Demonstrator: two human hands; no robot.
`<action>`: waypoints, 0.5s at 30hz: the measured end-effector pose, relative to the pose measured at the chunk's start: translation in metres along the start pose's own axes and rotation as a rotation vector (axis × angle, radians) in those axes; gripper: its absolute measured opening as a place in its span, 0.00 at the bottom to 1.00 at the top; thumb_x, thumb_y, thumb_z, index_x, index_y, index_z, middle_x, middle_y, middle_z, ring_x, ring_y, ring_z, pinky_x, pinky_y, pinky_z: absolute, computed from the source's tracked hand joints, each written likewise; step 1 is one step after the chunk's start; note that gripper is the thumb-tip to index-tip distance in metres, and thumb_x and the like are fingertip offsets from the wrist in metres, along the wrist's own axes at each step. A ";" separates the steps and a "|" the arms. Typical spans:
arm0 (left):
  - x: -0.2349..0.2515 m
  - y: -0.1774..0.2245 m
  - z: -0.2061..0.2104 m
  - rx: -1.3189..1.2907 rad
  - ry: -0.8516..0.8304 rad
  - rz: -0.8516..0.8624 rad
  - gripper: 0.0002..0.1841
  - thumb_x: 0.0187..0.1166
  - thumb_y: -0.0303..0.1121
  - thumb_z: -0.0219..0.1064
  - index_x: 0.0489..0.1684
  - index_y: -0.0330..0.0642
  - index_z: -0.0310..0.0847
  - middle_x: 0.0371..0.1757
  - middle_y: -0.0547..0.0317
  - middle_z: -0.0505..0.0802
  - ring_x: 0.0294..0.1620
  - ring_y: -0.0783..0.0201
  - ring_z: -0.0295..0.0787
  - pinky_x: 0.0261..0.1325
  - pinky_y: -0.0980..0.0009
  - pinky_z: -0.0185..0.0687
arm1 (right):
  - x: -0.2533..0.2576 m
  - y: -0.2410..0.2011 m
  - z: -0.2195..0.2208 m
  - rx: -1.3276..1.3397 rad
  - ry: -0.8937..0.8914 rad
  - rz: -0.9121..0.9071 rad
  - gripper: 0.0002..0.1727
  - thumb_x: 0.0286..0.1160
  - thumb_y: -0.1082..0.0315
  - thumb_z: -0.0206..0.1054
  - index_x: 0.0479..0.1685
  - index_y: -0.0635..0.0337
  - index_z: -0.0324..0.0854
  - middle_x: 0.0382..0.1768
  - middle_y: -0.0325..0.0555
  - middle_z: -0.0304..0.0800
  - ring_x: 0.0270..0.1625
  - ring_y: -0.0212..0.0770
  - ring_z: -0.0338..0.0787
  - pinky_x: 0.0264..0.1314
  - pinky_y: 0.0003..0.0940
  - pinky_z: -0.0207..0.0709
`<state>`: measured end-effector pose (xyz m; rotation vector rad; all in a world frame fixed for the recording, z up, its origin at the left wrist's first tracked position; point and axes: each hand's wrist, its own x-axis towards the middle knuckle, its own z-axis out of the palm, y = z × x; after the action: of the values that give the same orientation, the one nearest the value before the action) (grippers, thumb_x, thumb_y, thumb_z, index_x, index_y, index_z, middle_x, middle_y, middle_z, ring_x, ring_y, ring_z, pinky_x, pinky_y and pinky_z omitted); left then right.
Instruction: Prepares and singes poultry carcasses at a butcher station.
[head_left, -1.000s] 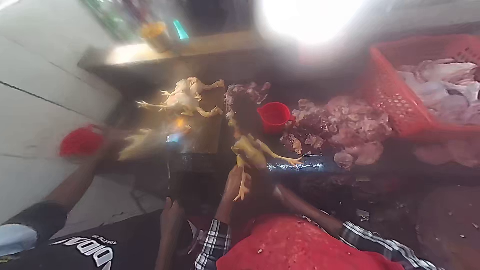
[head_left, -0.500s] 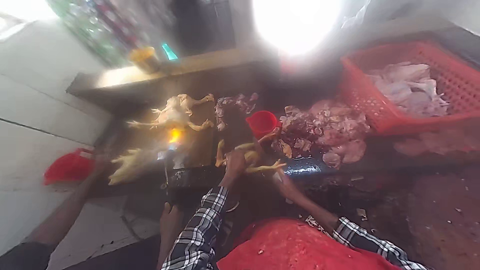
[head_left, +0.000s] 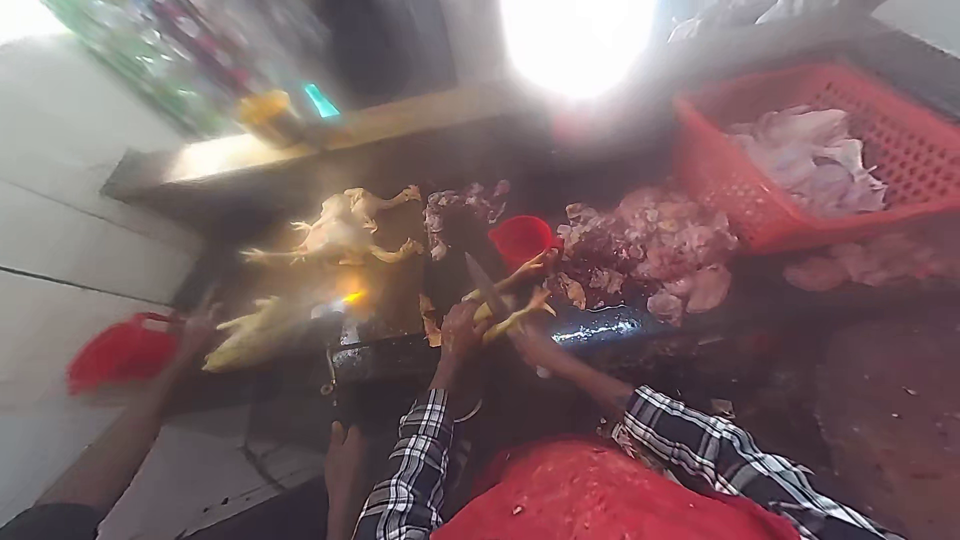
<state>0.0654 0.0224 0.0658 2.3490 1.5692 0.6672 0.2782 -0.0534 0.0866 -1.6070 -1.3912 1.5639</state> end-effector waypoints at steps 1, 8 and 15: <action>0.000 -0.002 0.000 -0.006 0.007 -0.009 0.23 0.76 0.52 0.67 0.59 0.45 0.89 0.63 0.52 0.93 0.67 0.51 0.88 0.70 0.50 0.82 | 0.008 -0.008 0.000 -0.012 -0.008 0.013 0.36 0.91 0.45 0.53 0.92 0.52 0.51 0.33 0.50 0.83 0.23 0.43 0.83 0.29 0.43 0.83; 0.000 -0.013 0.003 -0.051 0.079 -0.035 0.23 0.74 0.54 0.67 0.59 0.49 0.89 0.60 0.54 0.94 0.66 0.54 0.88 0.70 0.51 0.83 | -0.034 0.006 0.000 -0.157 -0.097 0.108 0.34 0.92 0.46 0.50 0.90 0.51 0.52 0.30 0.51 0.81 0.22 0.46 0.83 0.29 0.46 0.83; -0.004 -0.013 -0.012 -0.253 -0.094 -0.221 0.34 0.73 0.61 0.67 0.69 0.44 0.82 0.67 0.49 0.88 0.71 0.54 0.83 0.78 0.52 0.76 | -0.104 0.049 -0.064 -0.650 0.044 0.129 0.34 0.86 0.37 0.54 0.90 0.33 0.61 0.54 0.56 0.93 0.52 0.59 0.94 0.57 0.66 0.84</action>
<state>0.0476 0.0228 0.0694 1.9628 1.5713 0.6520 0.3719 -0.1451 0.1012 -2.1124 -1.9313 1.1855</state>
